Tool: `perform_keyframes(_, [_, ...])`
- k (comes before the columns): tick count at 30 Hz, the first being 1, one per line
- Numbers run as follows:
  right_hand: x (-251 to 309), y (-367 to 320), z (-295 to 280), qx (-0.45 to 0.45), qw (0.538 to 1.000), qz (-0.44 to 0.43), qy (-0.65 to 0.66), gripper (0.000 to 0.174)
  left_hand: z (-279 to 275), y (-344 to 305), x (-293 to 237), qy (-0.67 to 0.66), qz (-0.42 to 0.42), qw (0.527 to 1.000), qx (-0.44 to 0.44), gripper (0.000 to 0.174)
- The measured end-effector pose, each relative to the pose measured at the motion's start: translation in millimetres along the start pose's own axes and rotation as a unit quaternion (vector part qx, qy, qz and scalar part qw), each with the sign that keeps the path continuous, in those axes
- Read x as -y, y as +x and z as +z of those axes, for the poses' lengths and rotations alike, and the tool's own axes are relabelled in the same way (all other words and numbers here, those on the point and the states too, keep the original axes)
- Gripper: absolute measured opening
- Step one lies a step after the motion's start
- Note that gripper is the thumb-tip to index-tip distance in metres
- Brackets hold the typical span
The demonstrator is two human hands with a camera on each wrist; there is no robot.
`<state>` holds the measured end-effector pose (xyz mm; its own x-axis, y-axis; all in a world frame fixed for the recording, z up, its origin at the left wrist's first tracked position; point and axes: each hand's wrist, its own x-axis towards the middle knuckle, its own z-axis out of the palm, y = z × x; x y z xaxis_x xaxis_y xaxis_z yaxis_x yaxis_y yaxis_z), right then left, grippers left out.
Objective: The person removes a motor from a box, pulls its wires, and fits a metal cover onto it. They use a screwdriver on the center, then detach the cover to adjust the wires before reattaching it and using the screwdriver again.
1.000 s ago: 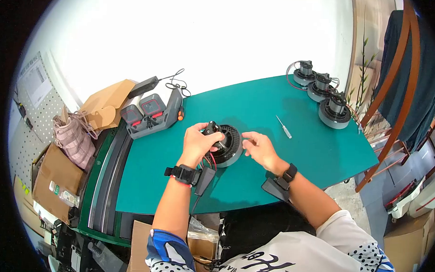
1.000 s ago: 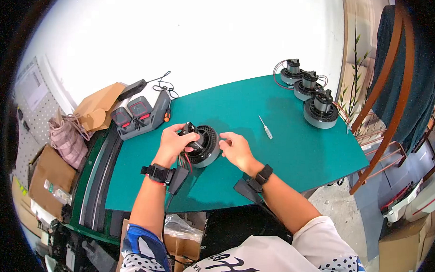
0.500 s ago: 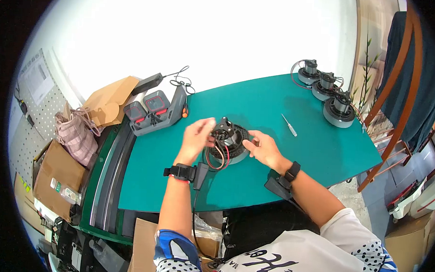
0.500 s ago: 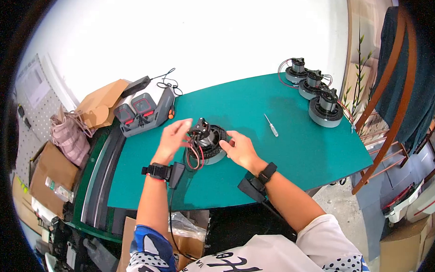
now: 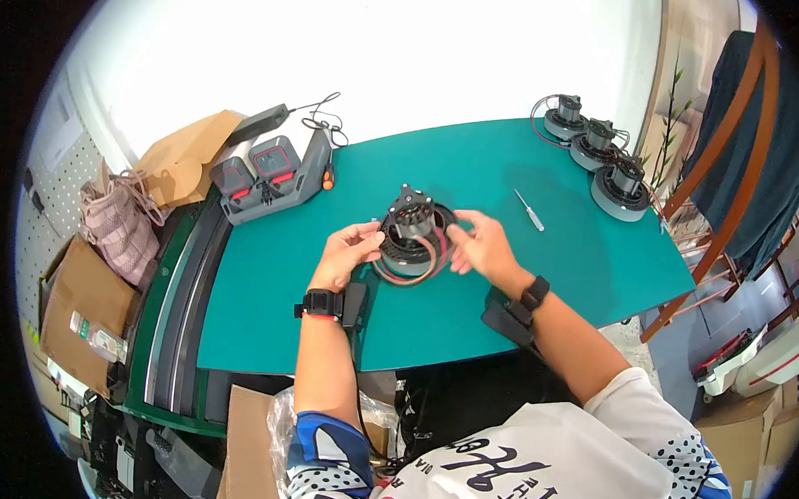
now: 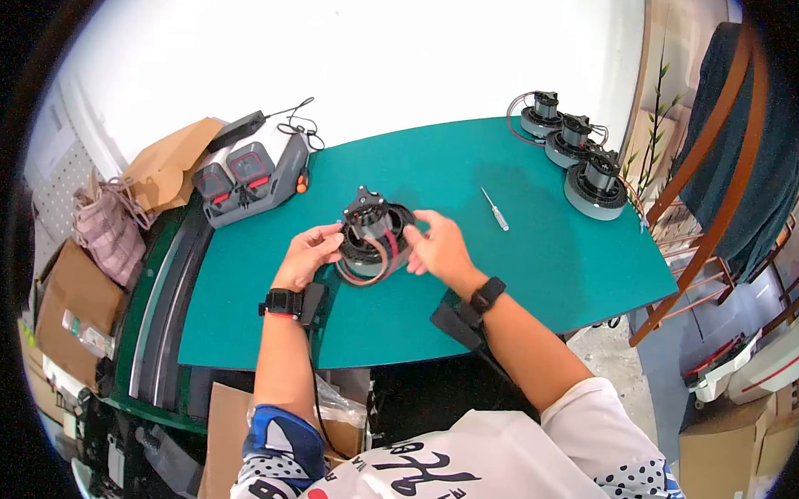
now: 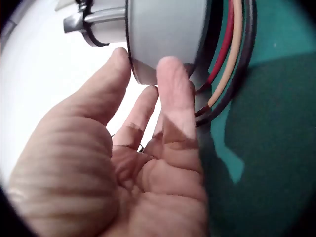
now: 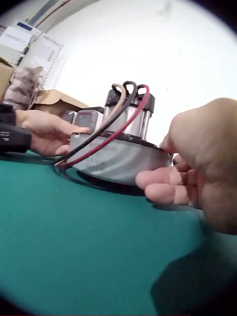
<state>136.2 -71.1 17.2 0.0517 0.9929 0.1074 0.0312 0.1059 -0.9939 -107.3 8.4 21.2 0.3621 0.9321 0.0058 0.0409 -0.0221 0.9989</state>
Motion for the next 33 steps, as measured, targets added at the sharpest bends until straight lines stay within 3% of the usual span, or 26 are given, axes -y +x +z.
perform_keyframes(2, [-10.6,12.8,-7.6,-0.071,0.997,-0.031,-0.016,0.043,-0.2,-3.3,-1.2,-0.021,-0.017,1.000,0.006,0.040])
perform_keyframes(6, [-9.6,7.6,-15.0,-0.058,0.994,-0.001,0.093,0.041,-1.8,-4.7,0.4,-0.023,0.010,1.000,0.016,0.043])
perform_keyframes(8, [-10.8,6.4,-11.4,-0.053,0.996,-0.015,0.064,0.041,-2.9,-1.2,4.7,0.004,0.043,0.999,0.003,0.045])
perform_keyframes(11, [-9.6,-0.5,-9.9,-0.045,0.998,-0.026,0.046,0.042,-4.5,-1.9,6.1,-0.015,0.021,1.000,0.005,0.050])
perform_keyframes(15, [-1.3,-4.1,-6.9,-0.029,0.998,-0.033,0.034,0.042,-8.8,3.0,11.4,0.012,0.002,1.000,-0.008,0.033])
perform_keyframes(19, [3.4,-7.3,-8.0,-0.017,0.999,-0.028,0.029,0.038,-14.2,8.8,17.3,0.075,0.061,0.995,-0.032,0.025])
perform_keyframes(23, [6.0,-12.2,-9.1,0.006,0.995,-0.066,0.075,0.036,-15.0,10.0,20.9,-0.008,0.078,0.997,-0.024,0.019])
perform_keyframes(25, [7.7,-17.3,-7.8,0.042,0.995,-0.096,0.001,0.032,-14.3,9.9,18.4,-0.001,0.069,0.997,-0.015,0.021])
perform_keyframes(28, [6.0,-17.3,-10.3,0.079,0.992,-0.062,-0.081,0.024,-4.9,4.9,17.4,-0.015,0.094,0.995,0.023,0.027])
perform_keyframes(31, [3.3,-19.8,-11.6,0.107,0.988,-0.083,-0.076,0.021,-0.3,-1.6,9.5,-0.006,0.097,0.995,0.033,0.034])
perform_keyframes(33, [3.5,-20.1,-12.2,0.108,0.988,-0.080,-0.080,0.020,0.7,-5.0,4.8,0.014,0.052,0.998,0.027,0.036])
